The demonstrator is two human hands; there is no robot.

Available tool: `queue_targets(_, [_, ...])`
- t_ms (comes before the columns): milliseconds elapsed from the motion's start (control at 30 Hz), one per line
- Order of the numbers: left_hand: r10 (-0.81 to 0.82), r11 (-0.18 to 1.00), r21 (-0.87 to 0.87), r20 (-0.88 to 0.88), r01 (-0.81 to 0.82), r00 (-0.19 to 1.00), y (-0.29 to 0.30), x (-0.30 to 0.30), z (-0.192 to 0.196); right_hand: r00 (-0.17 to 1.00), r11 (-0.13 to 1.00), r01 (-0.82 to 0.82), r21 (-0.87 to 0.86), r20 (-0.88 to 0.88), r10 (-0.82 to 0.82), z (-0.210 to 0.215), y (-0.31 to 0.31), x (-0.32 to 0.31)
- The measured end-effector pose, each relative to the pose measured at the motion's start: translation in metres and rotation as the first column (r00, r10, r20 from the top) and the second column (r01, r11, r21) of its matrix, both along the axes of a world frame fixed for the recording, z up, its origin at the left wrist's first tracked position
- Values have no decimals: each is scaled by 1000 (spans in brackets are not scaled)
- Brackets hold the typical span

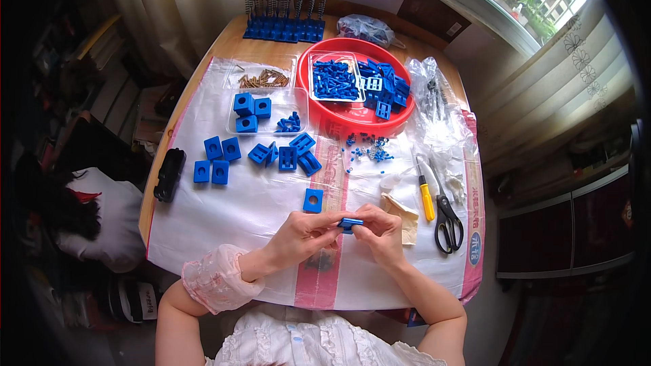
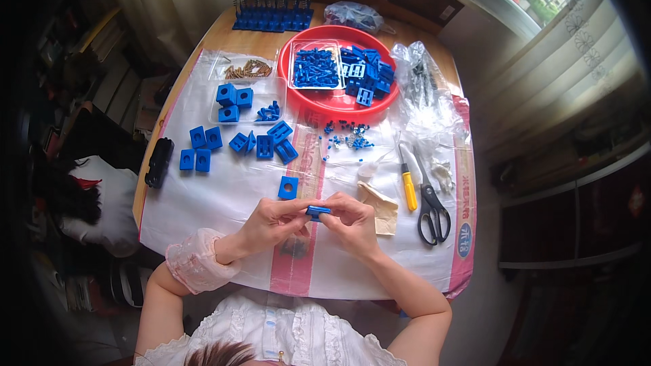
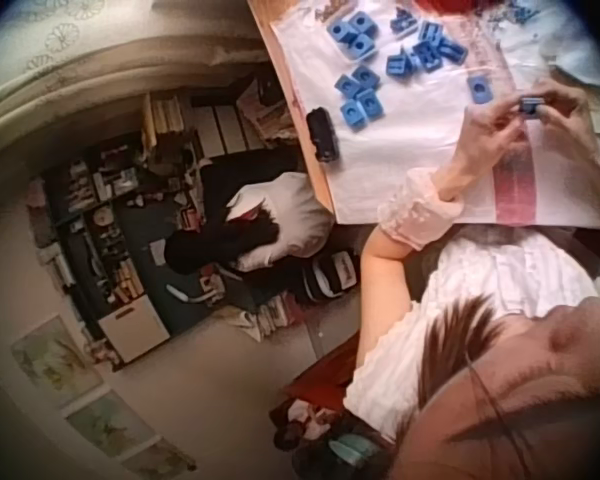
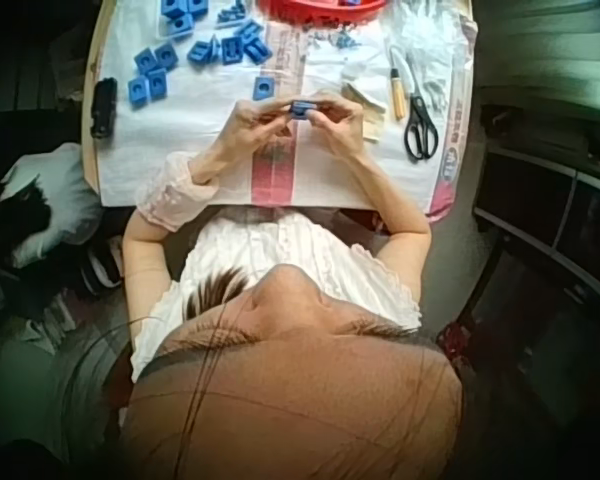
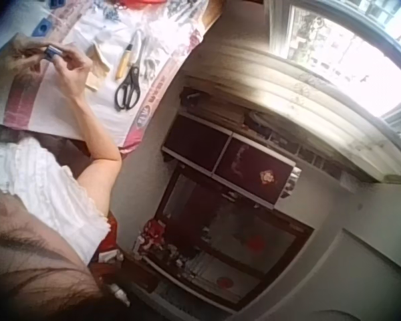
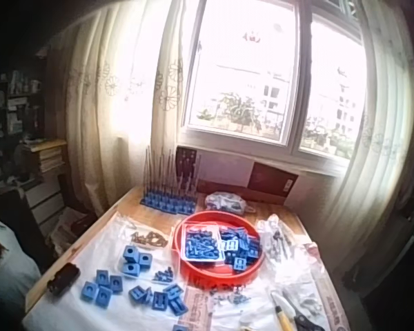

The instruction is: Assembling blue plastic cube components by inserting smaller blue parts and applying a substance with a brush.

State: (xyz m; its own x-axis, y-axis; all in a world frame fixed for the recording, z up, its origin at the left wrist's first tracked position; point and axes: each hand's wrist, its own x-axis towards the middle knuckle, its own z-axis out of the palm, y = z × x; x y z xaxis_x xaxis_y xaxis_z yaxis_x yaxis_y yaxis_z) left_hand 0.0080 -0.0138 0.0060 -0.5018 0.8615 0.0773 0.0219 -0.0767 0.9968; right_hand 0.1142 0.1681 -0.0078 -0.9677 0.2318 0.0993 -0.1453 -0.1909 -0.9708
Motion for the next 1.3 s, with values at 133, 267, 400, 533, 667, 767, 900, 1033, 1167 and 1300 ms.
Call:
queue_targets(133, [28, 999, 30, -113, -25, 993, -1, 0, 0, 1000, 1000, -7, -11, -8, 7, 2, 0, 0])
queue_targets(267, [24, 1000, 20, -155, -21, 988, -1, 0, 1, 1000, 1000, -12, -17, -16, 12, 2, 0, 1])
queue_targets(400, [34, 999, 41, -217, -25, 975, -2, -2, 2, 1000, 999, -23, -28, -2, 23, 3, -1, 1])
queue_targets(533, [18, 1000, 13, -247, -15, 969, -2, -3, 4, 999, 1000, -22, -21, -43, 21, 1, 0, 0])
queue_targets(667, [-30, 999, -47, -166, 22, 986, -4, -4, 11, 999, 1000, -10, -11, -36, 10, 1, -1, 0])
queue_targets(767, [-16, 999, -38, 14, 17, 1000, -2, -1, 7, 1000, 1000, -3, -16, -10, 3, 2, -1, 0])
queue_targets(900, [-43, 997, -55, 280, 61, 959, -1, -1, 6, 999, 1000, -2, -21, 45, 3, 2, -1, -1])
queue_targets(1033, [-45, 995, -65, 324, 69, 945, 0, 0, 7, 997, 1000, 0, -25, 78, 2, 4, -1, 0])
queue_targets(1167, [-44, 994, -74, 344, 74, 938, -1, -1, 8, 997, 999, -8, -36, 75, 11, 2, 0, 0])
queue_targets(1300, [-39, 996, -64, 320, 63, 947, -1, 0, 10, 997, 999, -10, -48, 78, 14, 3, -1, 0])
